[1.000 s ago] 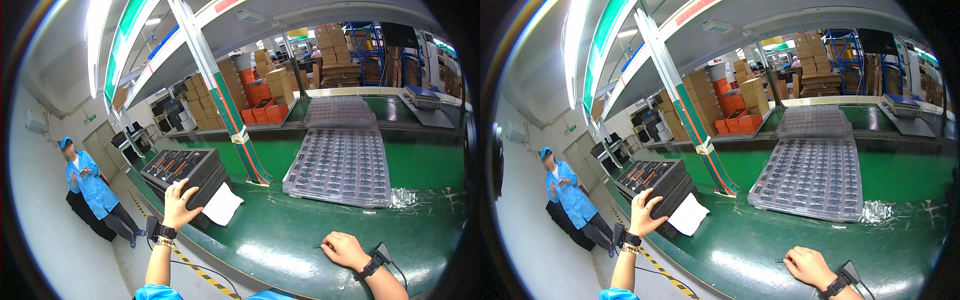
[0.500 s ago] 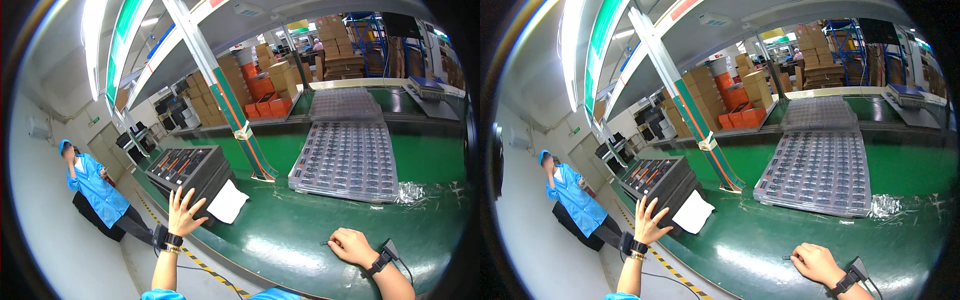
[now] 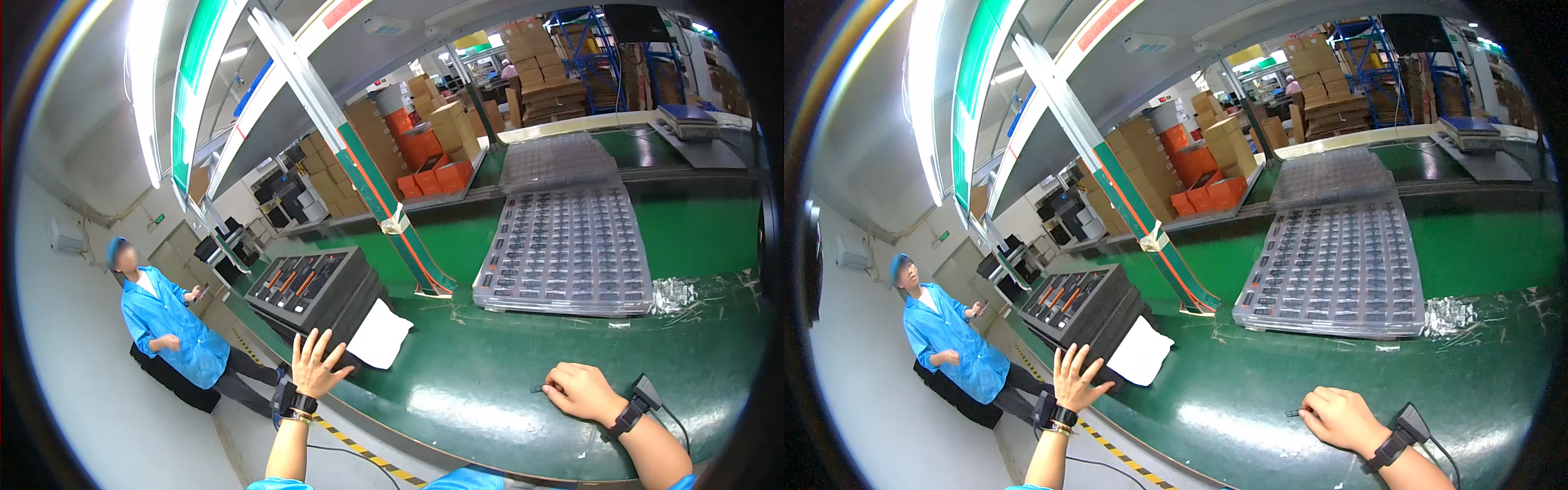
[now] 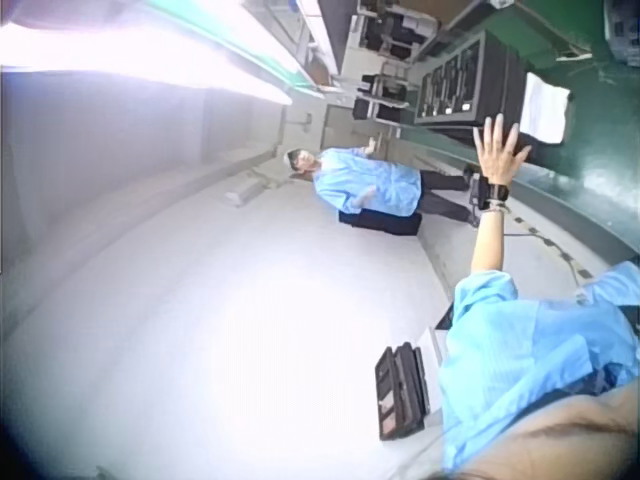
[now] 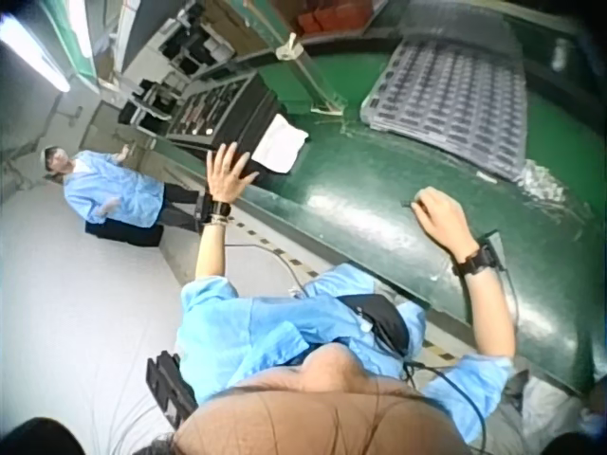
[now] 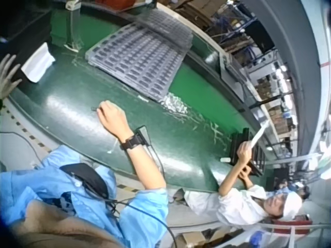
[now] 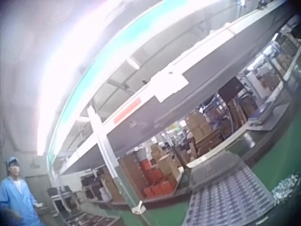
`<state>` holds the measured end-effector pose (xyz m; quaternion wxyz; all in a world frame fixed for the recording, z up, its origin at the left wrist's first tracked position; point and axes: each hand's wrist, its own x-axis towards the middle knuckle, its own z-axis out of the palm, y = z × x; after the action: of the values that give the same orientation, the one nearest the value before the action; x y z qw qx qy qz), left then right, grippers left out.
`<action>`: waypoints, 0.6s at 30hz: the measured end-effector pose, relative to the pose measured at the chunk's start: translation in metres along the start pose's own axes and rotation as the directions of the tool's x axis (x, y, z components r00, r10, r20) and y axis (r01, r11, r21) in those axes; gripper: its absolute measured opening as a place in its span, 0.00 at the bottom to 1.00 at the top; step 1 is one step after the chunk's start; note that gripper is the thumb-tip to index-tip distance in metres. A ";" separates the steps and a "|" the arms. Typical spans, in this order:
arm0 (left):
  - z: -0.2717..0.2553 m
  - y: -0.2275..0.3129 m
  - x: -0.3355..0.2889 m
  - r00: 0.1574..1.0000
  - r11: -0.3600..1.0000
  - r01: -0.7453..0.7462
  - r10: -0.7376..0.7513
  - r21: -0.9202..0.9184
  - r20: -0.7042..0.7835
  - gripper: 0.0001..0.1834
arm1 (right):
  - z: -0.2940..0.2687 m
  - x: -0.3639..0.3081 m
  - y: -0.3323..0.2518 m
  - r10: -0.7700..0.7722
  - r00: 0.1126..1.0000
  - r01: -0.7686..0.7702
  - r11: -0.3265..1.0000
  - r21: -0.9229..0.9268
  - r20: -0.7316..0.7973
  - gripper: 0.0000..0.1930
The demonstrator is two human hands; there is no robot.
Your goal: The worker picks up small rectangular electronic components and places them in organized rows within a black tray.
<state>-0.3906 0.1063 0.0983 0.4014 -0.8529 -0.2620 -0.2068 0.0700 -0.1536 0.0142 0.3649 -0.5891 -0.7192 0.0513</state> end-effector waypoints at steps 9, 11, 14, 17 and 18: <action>-0.031 -0.043 0.042 0.997 0.995 -0.053 0.057 0.079 -0.045 0.30 | 0.001 0.001 -0.001 0.024 0.999 -0.024 0.999 0.029 0.023 0.06; -0.031 -0.039 0.037 0.989 0.986 -0.151 0.151 0.073 0.009 0.33 | 0.004 0.002 -0.002 0.023 1.000 -0.024 1.000 0.021 0.014 0.06; -0.019 -0.019 0.007 0.998 0.998 -0.044 0.041 -0.051 -0.057 0.37 | 0.004 0.003 0.002 -0.012 1.000 0.012 1.000 0.005 0.000 0.06; -0.005 0.006 -0.021 0.976 0.991 -0.126 0.114 0.055 0.187 0.41 | 0.001 -0.002 0.005 -0.022 1.000 0.022 1.000 0.006 -0.001 0.06; 0.012 0.008 -0.033 0.982 0.983 -0.102 0.075 0.150 0.176 0.42 | -0.001 -0.001 0.003 -0.010 1.000 0.010 1.000 0.002 0.007 0.06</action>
<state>-0.4095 0.1026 0.0679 0.4528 -0.8437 -0.2725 -0.0940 0.0728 -0.1539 0.0128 0.3631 -0.5851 -0.7233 0.0525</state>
